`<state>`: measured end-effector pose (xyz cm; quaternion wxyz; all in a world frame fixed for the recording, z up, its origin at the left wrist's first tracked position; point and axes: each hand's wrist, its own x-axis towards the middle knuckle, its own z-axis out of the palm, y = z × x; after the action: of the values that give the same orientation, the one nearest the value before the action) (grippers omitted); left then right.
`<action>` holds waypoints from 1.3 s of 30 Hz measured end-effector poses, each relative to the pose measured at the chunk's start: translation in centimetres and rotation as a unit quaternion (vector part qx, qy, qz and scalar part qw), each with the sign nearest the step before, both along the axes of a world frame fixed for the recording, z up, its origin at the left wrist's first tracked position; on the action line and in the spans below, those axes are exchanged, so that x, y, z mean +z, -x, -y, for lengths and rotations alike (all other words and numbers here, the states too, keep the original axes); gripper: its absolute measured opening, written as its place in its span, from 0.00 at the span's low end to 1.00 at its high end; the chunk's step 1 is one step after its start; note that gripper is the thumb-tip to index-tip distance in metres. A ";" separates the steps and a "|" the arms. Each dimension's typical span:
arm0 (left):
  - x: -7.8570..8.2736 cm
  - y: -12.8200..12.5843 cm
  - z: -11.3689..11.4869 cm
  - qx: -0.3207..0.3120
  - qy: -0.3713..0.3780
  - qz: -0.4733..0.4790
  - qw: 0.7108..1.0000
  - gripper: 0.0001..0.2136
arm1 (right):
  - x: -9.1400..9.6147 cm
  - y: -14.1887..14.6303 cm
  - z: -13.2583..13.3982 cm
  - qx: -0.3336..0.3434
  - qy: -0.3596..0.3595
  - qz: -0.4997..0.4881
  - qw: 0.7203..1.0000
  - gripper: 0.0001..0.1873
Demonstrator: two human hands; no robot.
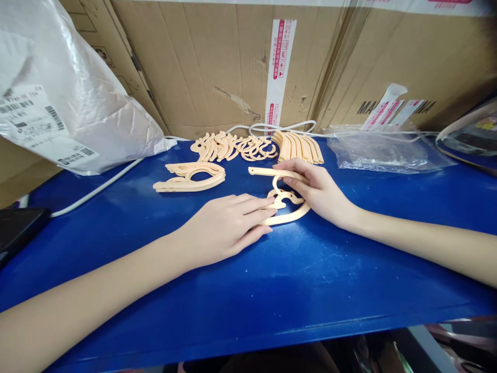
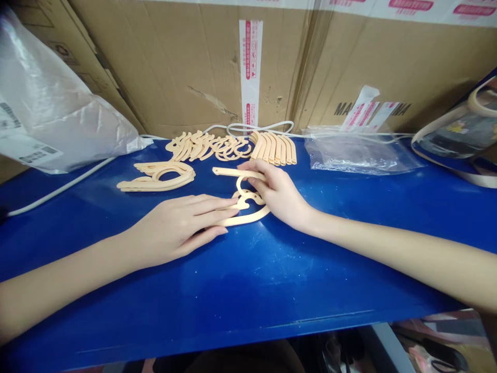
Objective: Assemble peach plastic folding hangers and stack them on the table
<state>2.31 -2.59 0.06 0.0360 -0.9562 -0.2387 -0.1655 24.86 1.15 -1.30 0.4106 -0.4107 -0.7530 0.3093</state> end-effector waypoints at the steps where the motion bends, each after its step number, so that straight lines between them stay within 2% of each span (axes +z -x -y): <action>1: 0.0 -0.1 0.1 0.012 -0.026 -0.001 1.000 0.16 | -0.1 -0.1 -0.2 -0.012 0.005 -0.007 1.000 0.11; 7: 0.1 -0.2 1.1 0.105 -0.170 -0.053 0.978 0.20 | -0.7 -0.5 -1.2 -0.039 0.018 -0.015 0.999 0.11; 13: 0.8 -0.4 2.0 0.155 -0.220 -0.101 0.958 0.18 | -0.6 -0.5 -1.5 -0.045 -0.014 0.031 0.998 0.08; 17: 1.0 -0.6 2.1 0.181 -0.247 -0.088 0.948 0.16 | 0.0 -0.2 -0.4 -0.051 -0.106 0.122 0.986 0.09; 21: 0.9 -0.4 1.4 0.211 -0.261 -0.066 0.940 0.13 | 0.9 0.4 1.6 0.002 -0.240 0.243 0.940 0.08; 24: 0.4 -0.2 0.5 0.223 -0.213 -0.029 0.951 0.12 | 1.2 0.7 2.5 0.029 -0.271 0.318 0.908 0.14; 29: -0.2 -0.1 -0.3 0.226 -0.067 0.033 0.971 0.09 | 1.3 0.7 2.4 0.120 -0.266 0.324 0.900 0.18; 33: -0.1 0.1 -0.2 0.258 0.078 0.083 0.959 0.09 | 1.3 1.0 2.4 0.158 -0.294 0.339 0.880 0.18; 39: -0.3 0.4 -1.1 0.244 0.225 0.160 0.930 0.13 | 1.0 1.1 2.8 0.137 -0.343 0.359 0.857 0.18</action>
<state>1.86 -1.50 -0.23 -0.1796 -0.8124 -0.4979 -0.2447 23.75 -1.68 -0.31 0.1798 -0.2193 -0.9552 -0.0845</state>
